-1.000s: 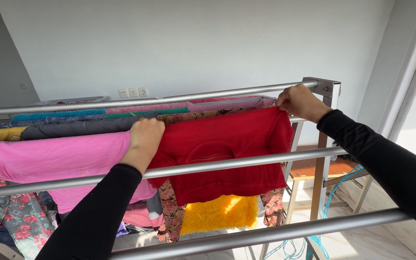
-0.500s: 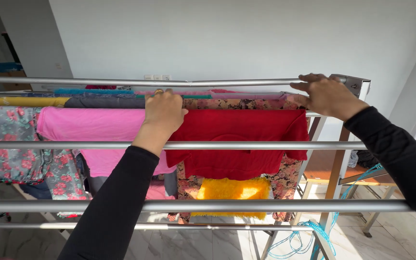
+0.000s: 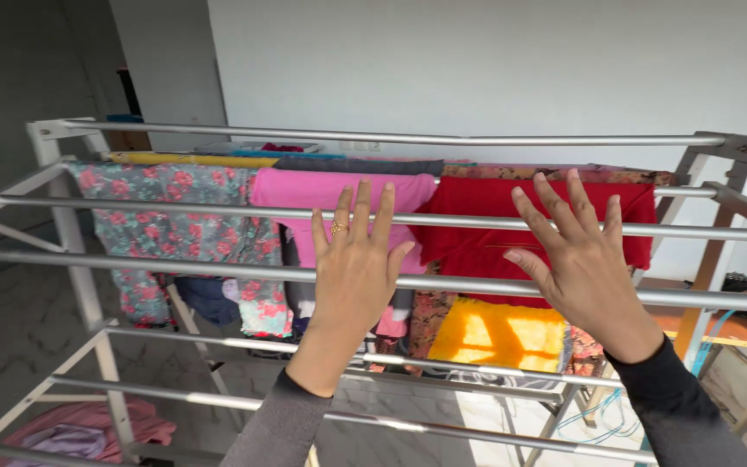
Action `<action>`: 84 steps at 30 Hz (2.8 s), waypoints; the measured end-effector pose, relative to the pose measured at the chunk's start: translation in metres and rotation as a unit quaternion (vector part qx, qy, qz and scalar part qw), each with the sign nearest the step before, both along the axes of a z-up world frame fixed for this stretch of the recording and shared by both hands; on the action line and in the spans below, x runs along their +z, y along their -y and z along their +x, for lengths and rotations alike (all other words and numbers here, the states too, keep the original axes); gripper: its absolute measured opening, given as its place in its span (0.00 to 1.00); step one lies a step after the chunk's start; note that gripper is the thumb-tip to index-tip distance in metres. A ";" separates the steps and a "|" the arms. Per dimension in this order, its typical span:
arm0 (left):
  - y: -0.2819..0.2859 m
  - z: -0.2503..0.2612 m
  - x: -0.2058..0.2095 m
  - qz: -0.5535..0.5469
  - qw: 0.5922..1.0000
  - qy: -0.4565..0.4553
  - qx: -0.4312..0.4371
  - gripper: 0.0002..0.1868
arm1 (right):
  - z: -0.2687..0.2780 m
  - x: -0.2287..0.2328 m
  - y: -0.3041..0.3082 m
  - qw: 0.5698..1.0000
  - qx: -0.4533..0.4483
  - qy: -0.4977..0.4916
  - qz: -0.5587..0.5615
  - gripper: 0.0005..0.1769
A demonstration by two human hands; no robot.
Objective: Hanging laundry on a drying rack using hangers.
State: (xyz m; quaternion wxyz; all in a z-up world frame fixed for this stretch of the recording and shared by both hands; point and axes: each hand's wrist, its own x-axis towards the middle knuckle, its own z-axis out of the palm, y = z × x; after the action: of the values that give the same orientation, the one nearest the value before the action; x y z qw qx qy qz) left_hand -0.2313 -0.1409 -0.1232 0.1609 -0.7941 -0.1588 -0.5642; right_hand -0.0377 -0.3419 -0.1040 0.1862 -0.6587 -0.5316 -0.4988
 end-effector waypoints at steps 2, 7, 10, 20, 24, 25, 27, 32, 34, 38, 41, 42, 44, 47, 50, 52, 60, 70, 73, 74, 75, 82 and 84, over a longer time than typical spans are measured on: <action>-0.004 -0.041 -0.015 -0.006 1.000 -0.007 0.002 0.40 | -0.041 -0.015 -0.020 0.999 0.025 -0.020 0.005 0.40; -0.030 -0.141 -0.055 -0.026 0.999 -0.018 0.038 0.41 | -0.135 -0.049 -0.079 0.993 0.095 -0.068 0.008 0.41; -0.058 -0.194 -0.076 -0.056 0.996 -0.026 0.063 0.41 | -0.176 -0.069 -0.119 0.987 0.132 -0.090 -0.002 0.40; -0.130 -0.329 -0.135 -0.172 0.984 0.012 0.045 0.31 | -0.294 -0.138 -0.254 0.941 0.291 -0.168 -0.043 0.38; -0.168 -0.373 -0.148 -0.248 0.967 0.060 -0.006 0.29 | -0.340 -0.158 -0.311 0.918 0.340 -0.193 -0.060 0.38; -0.180 -0.384 -0.150 -0.249 0.967 0.059 0.001 0.29 | -0.351 -0.162 -0.325 0.915 0.346 -0.196 -0.061 0.38; -0.205 -0.404 -0.153 -0.262 0.964 0.050 0.014 0.29 | -0.372 -0.168 -0.354 0.890 0.382 -0.235 -0.079 0.37; -0.284 -0.448 -0.162 -0.263 0.962 0.053 0.056 0.30 | -0.411 -0.189 -0.446 0.869 0.420 -0.244 -0.099 0.36; -0.308 -0.465 -0.177 -0.270 0.958 0.056 0.073 0.30 | -0.426 -0.206 -0.477 0.861 0.424 -0.254 -0.118 0.36; -0.360 -0.489 -0.197 -0.327 0.938 0.082 0.073 0.30 | -0.457 -0.223 -0.534 0.847 0.435 -0.274 -0.138 0.35; -0.388 -0.509 -0.212 -0.376 0.920 0.103 0.047 0.30 | -0.485 -0.242 -0.567 0.835 0.433 -0.297 -0.165 0.36; -0.399 -0.516 -0.214 -0.394 0.912 0.113 0.032 0.30 | -0.494 -0.247 -0.580 0.830 0.425 -0.312 -0.183 0.36; -0.422 -0.530 -0.218 -0.401 0.908 0.121 0.010 0.30 | -0.510 -0.254 -0.600 0.832 0.420 -0.314 -0.179 0.36; -0.461 -0.554 -0.231 -0.410 0.903 0.128 -0.030 0.29 | -0.534 -0.263 -0.625 0.835 0.403 -0.332 -0.172 0.35; -0.501 -0.585 -0.240 -0.405 0.905 0.118 -0.065 0.29 | -0.561 -0.265 -0.652 0.844 0.384 -0.345 -0.146 0.35; -0.527 -0.611 -0.246 -0.402 0.907 0.099 -0.082 0.29 | -0.581 -0.276 -0.668 0.850 0.374 -0.351 -0.121 0.34; -0.641 -0.676 -0.242 -0.430 0.886 0.060 -0.165 0.30 | -0.656 -0.278 -0.741 0.864 0.292 -0.403 -0.070 0.33; -0.757 -0.700 -0.271 -0.464 0.849 -0.006 -0.252 0.33 | -0.667 -0.272 -0.813 0.861 0.229 -0.455 -0.004 0.33; -0.814 -0.697 -0.273 -0.463 0.848 -0.030 -0.256 0.33 | -0.651 -0.280 -0.852 0.835 0.197 -0.512 0.037 0.34; -0.833 -0.693 -0.272 -0.470 0.841 -0.039 -0.264 0.33 | -0.642 -0.286 -0.866 0.857 0.186 -0.476 0.063 0.33; -0.853 -0.694 -0.270 -0.479 0.834 -0.049 -0.267 0.34 | -0.637 -0.292 -0.882 0.876 0.176 -0.440 0.088 0.33; -0.976 -0.662 -0.236 -0.492 0.812 -0.113 -0.293 0.33 | -0.618 -0.290 -0.995 0.866 0.099 -0.463 0.161 0.32; -1.003 -0.651 -0.230 -0.499 0.803 -0.123 -0.302 0.33 | -0.616 -0.289 -1.020 0.866 0.105 -0.465 0.154 0.32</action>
State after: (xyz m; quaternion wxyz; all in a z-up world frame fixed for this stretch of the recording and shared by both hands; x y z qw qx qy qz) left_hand -0.8825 0.8617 -0.3531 -0.4183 -0.8351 -0.1491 -0.3246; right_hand -0.6537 0.6785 -0.3933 0.5620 -0.7178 -0.3657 -0.1878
